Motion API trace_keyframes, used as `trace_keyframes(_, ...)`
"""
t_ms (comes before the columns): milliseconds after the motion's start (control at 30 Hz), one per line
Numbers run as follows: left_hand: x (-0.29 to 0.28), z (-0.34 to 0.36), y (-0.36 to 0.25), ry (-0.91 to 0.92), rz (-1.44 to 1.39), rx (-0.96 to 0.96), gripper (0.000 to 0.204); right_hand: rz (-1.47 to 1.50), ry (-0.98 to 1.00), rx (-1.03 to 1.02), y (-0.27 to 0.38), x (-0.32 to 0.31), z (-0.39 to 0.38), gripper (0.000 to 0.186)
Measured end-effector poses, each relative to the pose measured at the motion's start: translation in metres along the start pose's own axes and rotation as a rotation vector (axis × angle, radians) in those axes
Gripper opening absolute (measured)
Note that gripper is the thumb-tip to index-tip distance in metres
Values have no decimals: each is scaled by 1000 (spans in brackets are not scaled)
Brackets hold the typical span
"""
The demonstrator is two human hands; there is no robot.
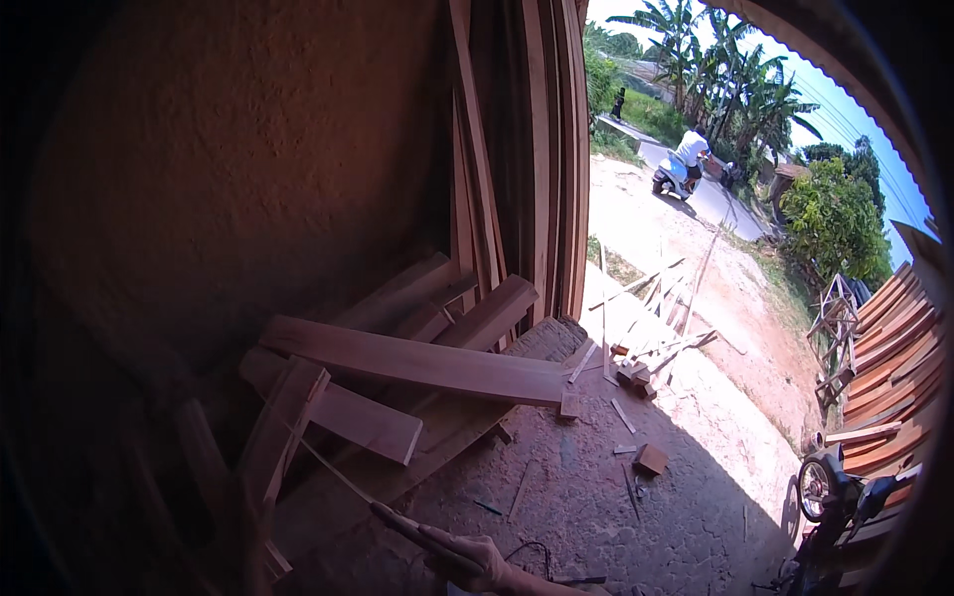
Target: The person uses a hand saw to cut through a piece of lumber while holding it in place with their other hand on a workbench.
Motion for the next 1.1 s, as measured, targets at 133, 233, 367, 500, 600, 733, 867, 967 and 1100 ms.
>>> trace_keyframes(133,-40,-33,13,-122,228,207,67,84,3,15,3,10,0,66)
trace_keyframes(233,-40,-44,27,-172,268,178,65,105,17,-2,9,15,1,64)
trace_keyframes(367,-18,-68,58,-169,154,-58,64,161,33,-31,18,20,21,64)
trace_keyframes(500,44,-140,133,-187,-286,-585,62,-9,161,-135,31,33,22,51)
trace_keyframes(600,36,-188,262,-317,-321,-749,61,-206,113,-357,38,59,1,48)
trace_keyframes(733,47,-117,99,-539,-781,-948,44,-341,160,-301,44,54,-11,45)
trace_keyframes(867,-11,-159,120,-697,-588,-866,38,-230,304,-303,38,90,-26,47)
trace_keyframes(967,-16,-148,107,-629,-388,-870,34,-206,356,-272,39,99,-34,45)
trace_keyframes(1100,-41,-111,65,-455,-244,-857,32,-216,327,-570,52,117,-45,46)
Point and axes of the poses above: each hand's wrist, its own z-axis towards the middle knuckle, its own x-axis out of the palm, y = z × x, the point moved 6 cm from there along z, towards the middle knuckle, and after that the axes turned 12 degrees about -y, right-handed, at the moved point
